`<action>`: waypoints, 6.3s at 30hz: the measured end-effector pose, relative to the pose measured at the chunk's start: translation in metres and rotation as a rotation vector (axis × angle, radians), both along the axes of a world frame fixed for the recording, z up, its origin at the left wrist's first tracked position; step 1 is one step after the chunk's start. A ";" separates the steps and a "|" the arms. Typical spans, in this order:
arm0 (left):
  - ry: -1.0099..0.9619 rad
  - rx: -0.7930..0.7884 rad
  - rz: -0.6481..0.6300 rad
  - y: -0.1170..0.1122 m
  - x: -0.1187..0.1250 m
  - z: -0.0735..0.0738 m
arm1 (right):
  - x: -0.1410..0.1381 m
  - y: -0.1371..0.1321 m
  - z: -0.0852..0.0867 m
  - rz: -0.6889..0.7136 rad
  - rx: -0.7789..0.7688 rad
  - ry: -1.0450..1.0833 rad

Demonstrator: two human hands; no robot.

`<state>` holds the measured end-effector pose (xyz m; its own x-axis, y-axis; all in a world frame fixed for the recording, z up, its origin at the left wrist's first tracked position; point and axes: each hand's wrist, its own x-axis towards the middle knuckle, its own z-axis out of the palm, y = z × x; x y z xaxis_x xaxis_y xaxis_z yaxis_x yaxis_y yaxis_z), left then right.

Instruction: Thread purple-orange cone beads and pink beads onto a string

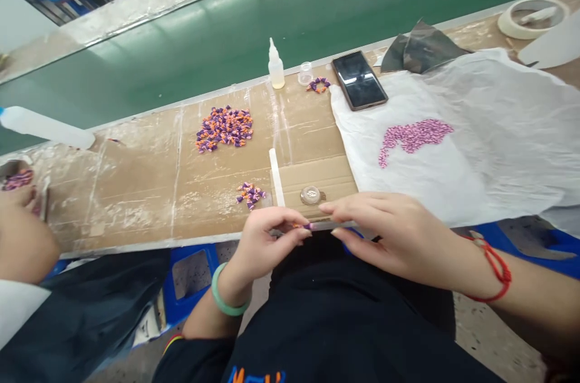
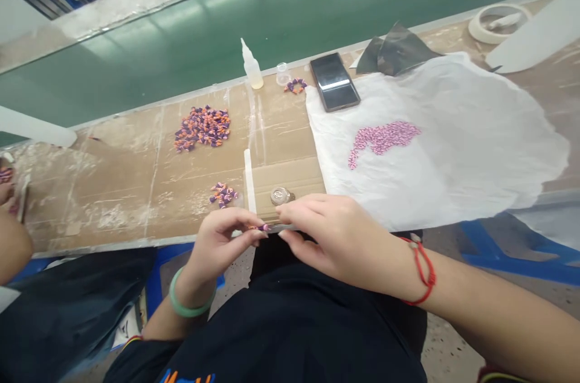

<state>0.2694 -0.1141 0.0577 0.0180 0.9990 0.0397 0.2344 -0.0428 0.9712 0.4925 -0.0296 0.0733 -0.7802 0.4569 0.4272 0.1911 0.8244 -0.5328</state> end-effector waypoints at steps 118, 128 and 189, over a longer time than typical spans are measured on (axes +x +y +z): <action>-0.148 -0.068 -0.038 0.044 0.063 0.001 | 0.013 0.004 -0.002 -0.198 -0.429 0.107; -0.256 -0.056 0.251 0.026 0.015 -0.010 | -0.011 0.031 -0.016 -0.030 -0.145 -0.055; -0.629 0.098 0.310 0.010 0.024 -0.008 | -0.044 0.010 0.029 0.020 -0.479 0.008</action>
<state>0.2935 -0.1043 0.0501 -0.3222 0.9458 0.0395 -0.3543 -0.1592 0.9215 0.4490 -0.0197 0.1018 -0.7883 0.5890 0.1780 0.1723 0.4890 -0.8551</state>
